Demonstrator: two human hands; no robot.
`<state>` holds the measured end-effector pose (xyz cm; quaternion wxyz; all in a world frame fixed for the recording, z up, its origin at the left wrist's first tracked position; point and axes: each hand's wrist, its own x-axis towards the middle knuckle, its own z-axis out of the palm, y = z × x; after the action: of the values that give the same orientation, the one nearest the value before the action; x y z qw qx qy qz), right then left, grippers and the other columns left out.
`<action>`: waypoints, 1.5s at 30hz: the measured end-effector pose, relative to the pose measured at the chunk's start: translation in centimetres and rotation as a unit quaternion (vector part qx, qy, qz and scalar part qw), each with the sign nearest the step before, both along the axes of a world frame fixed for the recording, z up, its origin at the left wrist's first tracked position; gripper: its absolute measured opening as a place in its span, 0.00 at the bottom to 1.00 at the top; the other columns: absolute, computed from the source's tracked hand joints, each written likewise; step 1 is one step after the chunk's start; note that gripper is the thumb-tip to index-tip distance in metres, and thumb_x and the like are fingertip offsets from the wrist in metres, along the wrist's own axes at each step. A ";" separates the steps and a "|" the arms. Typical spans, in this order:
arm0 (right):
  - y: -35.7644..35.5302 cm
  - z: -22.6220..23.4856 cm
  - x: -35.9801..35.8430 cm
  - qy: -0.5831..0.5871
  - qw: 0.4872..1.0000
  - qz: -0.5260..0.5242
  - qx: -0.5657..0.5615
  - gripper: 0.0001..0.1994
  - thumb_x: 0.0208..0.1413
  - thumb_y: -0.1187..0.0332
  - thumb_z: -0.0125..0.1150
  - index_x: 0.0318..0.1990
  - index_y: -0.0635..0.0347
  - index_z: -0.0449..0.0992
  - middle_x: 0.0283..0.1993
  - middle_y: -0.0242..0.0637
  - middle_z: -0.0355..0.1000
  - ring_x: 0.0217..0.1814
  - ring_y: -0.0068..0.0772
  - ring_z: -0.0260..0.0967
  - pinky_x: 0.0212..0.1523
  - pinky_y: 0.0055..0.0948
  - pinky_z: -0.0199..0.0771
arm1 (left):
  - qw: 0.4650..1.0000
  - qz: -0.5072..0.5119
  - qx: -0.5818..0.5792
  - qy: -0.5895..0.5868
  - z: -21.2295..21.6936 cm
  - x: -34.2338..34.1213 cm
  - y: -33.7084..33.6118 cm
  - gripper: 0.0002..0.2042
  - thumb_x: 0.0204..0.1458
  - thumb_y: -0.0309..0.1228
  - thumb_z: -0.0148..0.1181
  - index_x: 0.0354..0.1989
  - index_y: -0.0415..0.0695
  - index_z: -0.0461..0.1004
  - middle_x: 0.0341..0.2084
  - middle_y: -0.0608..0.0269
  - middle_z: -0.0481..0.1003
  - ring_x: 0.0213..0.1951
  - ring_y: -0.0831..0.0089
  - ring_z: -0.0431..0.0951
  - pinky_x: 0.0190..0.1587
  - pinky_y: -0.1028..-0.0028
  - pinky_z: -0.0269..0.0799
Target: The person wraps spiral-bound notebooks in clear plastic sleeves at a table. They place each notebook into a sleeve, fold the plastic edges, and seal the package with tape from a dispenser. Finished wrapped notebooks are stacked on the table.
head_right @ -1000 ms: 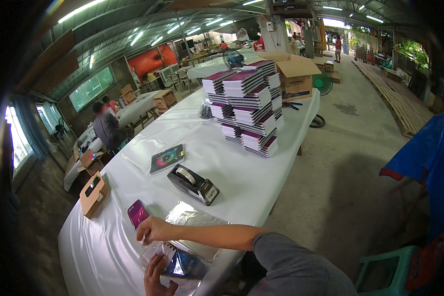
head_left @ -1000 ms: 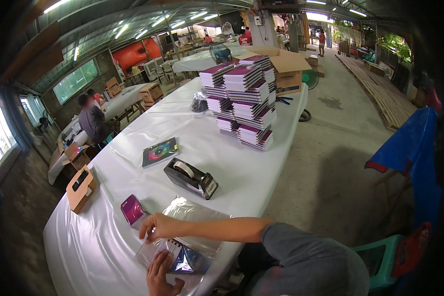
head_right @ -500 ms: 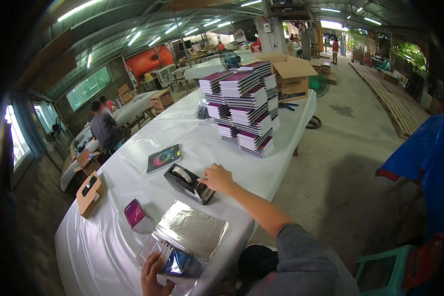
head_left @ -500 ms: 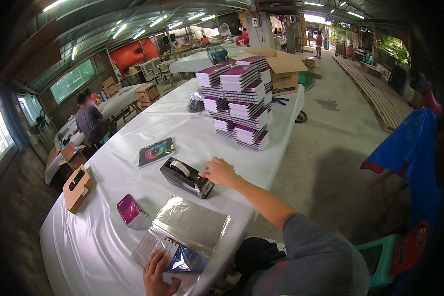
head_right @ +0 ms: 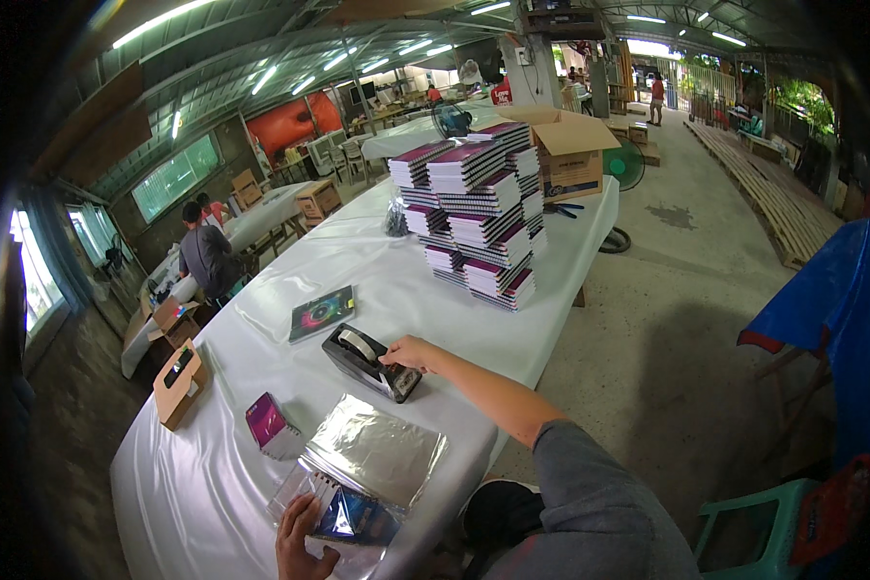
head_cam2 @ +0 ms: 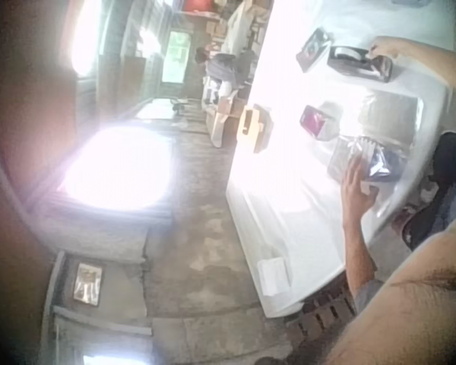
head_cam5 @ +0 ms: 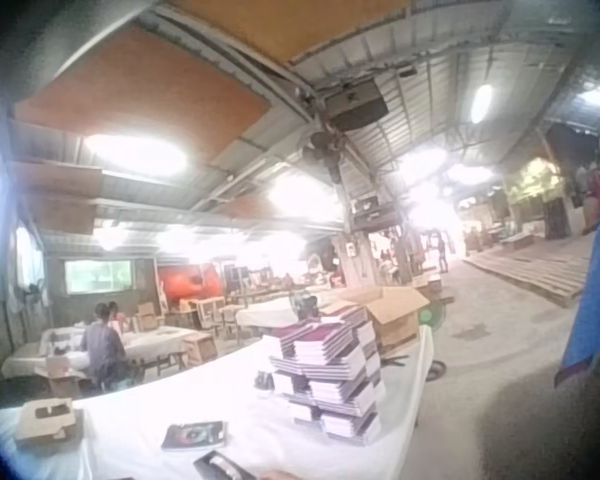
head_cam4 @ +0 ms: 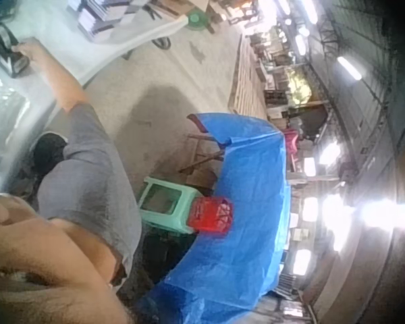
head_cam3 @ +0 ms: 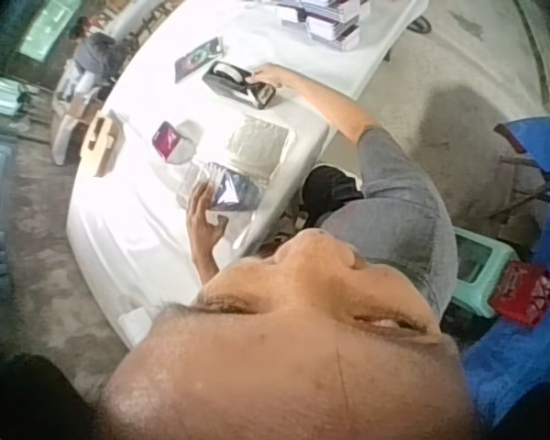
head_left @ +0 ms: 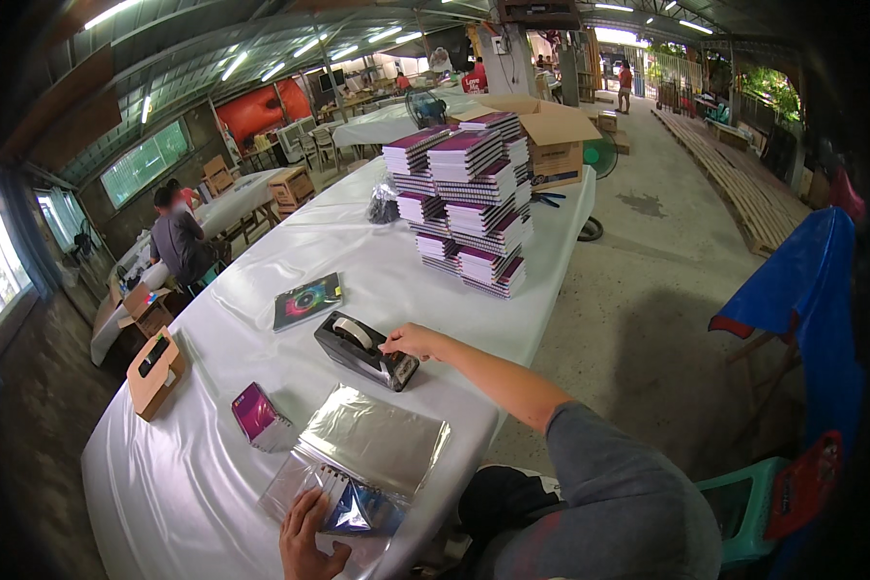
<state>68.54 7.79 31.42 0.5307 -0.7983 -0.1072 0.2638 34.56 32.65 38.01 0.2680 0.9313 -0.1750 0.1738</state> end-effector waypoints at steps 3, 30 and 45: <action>0.5 -0.3 0.3 0.035 0.998 -0.031 0.042 0.13 0.50 0.53 0.64 0.36 0.49 0.77 0.31 0.27 0.70 0.32 0.23 0.60 0.27 0.27 0.60 | 1.000 -0.005 -0.006 -0.003 -0.2 0.2 0.1 0.31 0.31 0.25 0.59 0.53 0.41 0.68 0.52 0.49 0.68 0.56 0.49 0.65 0.57 0.60 0.62; 1.1 2.4 -11.5 -0.192 0.965 0.032 0.176 0.07 0.51 0.69 0.62 0.36 0.58 0.80 0.24 0.34 0.76 0.19 0.19 0.64 0.19 0.19 0.63 | 0.983 0.111 0.104 0.104 -0.3 0.4 1.4 0.33 0.18 0.35 0.65 0.45 0.56 0.75 0.60 0.67 0.64 0.68 0.46 0.36 0.64 0.47 0.19; 11.7 12.5 -13.7 -0.075 0.869 0.486 0.052 0.39 0.50 0.70 0.61 0.67 0.54 0.44 0.24 0.38 0.74 0.23 0.24 0.68 0.25 0.21 0.66 | 0.971 0.093 0.164 0.147 -0.2 0.2 2.5 0.43 0.20 0.40 0.71 0.56 0.78 0.66 0.65 0.76 0.55 0.69 0.51 0.30 0.61 0.40 0.11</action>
<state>54.80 19.48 43.96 0.3661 -0.6341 -0.5349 0.4215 34.78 35.15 37.85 0.1173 0.9900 -0.0729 0.0283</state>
